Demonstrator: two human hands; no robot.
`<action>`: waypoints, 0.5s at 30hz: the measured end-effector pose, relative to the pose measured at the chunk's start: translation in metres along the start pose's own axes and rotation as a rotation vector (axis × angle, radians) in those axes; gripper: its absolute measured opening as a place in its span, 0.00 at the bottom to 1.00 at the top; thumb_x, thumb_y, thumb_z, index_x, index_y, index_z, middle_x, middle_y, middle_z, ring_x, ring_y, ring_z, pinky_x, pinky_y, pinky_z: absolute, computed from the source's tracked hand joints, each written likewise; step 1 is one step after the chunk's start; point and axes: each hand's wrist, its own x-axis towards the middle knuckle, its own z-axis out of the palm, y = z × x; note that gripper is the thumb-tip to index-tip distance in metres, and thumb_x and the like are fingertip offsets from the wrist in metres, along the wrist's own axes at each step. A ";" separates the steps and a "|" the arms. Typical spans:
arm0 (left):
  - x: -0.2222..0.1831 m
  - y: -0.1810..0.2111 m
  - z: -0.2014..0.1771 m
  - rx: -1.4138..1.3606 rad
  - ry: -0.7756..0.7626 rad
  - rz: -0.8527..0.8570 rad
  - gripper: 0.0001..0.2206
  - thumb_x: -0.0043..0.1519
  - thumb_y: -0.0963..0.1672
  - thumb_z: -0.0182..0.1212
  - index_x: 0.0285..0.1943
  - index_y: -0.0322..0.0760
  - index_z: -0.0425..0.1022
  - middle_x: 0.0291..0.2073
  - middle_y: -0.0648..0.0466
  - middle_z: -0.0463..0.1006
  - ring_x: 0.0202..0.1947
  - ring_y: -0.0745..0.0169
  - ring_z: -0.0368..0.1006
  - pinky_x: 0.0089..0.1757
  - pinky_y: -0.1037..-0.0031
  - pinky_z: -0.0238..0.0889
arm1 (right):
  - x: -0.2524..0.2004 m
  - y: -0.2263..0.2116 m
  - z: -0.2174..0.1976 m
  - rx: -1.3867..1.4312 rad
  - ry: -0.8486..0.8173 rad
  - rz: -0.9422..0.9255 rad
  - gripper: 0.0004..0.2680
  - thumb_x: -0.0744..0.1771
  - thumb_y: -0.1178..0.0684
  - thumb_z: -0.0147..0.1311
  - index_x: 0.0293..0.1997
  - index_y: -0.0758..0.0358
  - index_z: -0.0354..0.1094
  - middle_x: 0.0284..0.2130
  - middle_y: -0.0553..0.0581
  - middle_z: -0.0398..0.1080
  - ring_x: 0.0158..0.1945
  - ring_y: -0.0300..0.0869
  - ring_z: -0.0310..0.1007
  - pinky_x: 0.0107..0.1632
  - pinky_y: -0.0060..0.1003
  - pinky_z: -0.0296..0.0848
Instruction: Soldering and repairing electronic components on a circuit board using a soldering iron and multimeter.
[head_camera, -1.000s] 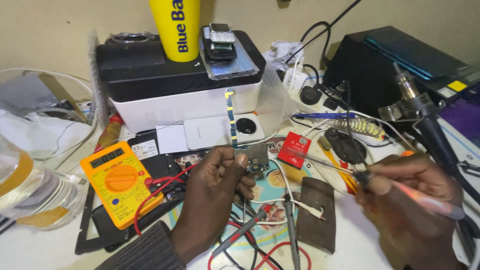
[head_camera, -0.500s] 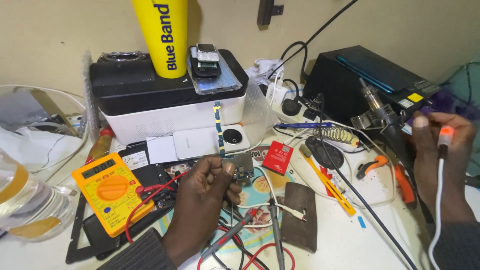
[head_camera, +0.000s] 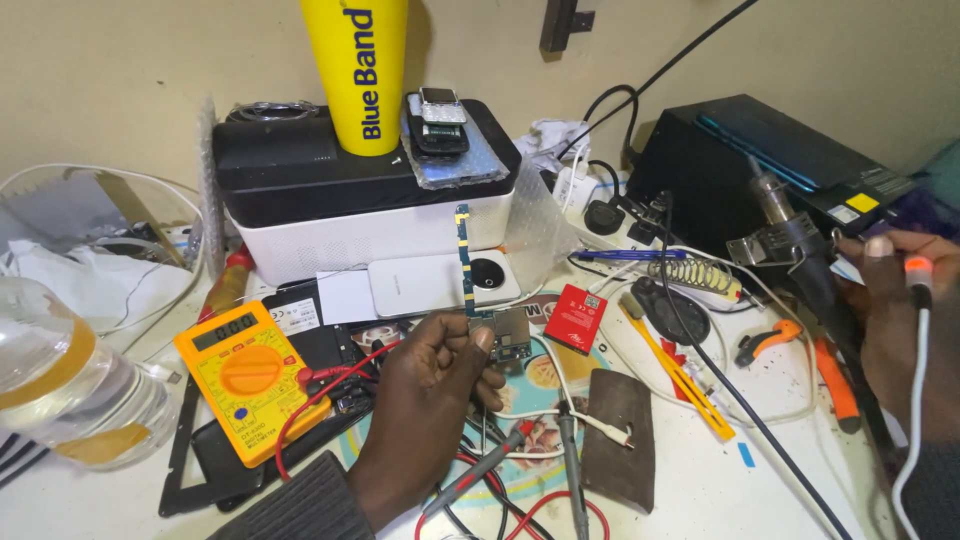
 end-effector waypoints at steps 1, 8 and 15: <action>0.000 0.000 0.000 -0.002 0.007 -0.007 0.08 0.66 0.44 0.59 0.42 0.31 0.76 0.24 0.42 0.79 0.21 0.56 0.75 0.30 0.69 0.71 | -0.002 -0.009 -0.003 0.019 0.001 0.046 0.14 0.82 0.48 0.38 0.62 0.76 0.55 0.55 0.80 0.68 0.55 0.64 0.74 0.49 0.52 0.73; 0.004 -0.007 -0.002 -0.016 0.018 0.022 0.10 0.65 0.46 0.59 0.44 0.31 0.76 0.24 0.42 0.80 0.19 0.55 0.76 0.29 0.67 0.71 | -0.015 0.038 0.001 0.396 -0.200 0.032 0.30 0.75 0.26 0.18 0.66 0.67 0.55 0.51 0.69 0.67 0.46 0.53 0.76 0.49 0.42 0.78; 0.004 -0.005 -0.002 -0.005 0.046 0.008 0.09 0.66 0.46 0.59 0.42 0.34 0.76 0.23 0.45 0.81 0.18 0.59 0.76 0.25 0.72 0.63 | -0.064 -0.135 0.017 0.827 -0.222 0.281 0.12 0.69 0.54 0.49 0.53 0.73 0.70 0.29 0.69 0.74 0.25 0.52 0.78 0.27 0.38 0.78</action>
